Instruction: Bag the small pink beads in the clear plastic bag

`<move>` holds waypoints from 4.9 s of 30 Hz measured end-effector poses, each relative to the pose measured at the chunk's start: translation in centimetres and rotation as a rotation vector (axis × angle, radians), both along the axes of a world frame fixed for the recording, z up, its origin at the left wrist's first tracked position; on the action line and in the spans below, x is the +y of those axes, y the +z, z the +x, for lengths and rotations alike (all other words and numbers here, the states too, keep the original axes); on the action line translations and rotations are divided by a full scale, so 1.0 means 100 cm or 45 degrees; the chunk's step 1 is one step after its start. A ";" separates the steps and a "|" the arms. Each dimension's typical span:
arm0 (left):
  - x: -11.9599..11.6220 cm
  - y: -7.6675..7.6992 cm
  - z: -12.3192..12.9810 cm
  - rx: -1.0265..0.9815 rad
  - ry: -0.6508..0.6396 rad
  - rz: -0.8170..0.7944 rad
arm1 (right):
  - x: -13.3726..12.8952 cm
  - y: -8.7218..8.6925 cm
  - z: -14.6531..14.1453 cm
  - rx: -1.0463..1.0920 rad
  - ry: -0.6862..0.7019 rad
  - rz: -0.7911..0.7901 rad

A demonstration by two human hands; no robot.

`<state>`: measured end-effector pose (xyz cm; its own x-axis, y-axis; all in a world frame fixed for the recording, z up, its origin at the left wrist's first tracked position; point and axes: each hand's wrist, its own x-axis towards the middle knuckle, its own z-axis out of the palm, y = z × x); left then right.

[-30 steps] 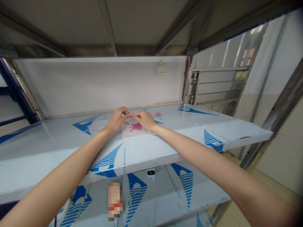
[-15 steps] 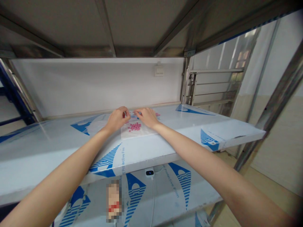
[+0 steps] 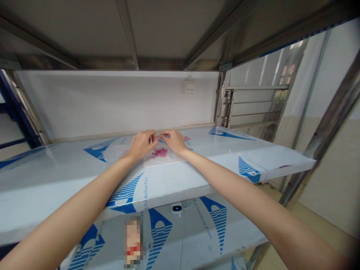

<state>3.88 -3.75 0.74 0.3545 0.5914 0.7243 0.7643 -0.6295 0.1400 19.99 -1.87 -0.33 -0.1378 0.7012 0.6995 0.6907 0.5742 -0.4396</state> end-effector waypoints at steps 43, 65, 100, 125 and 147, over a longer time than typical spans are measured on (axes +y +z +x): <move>0.036 0.002 -0.042 -0.627 -0.277 -0.565 | 0.028 -0.025 0.016 0.606 0.602 -0.619; 0.031 -0.003 -0.037 -0.307 -0.324 -0.857 | 0.030 -0.030 0.015 0.616 0.591 -0.719; 0.035 -0.009 -0.028 -0.263 -0.280 -0.757 | 0.027 -0.026 0.015 0.572 0.558 -0.786; 0.043 -0.004 -0.036 -0.150 -0.216 -0.450 | 0.013 -0.012 0.015 0.612 0.466 -0.610; 0.028 -0.001 -0.025 -0.392 -0.307 -0.627 | 0.005 -0.006 0.011 0.603 0.586 -0.520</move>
<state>1.37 -0.95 0.62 0.3380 0.8109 0.4777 0.4874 -0.5850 0.6482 21.11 -1.40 -0.90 -0.2285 0.8607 0.4550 0.1079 0.4868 -0.8668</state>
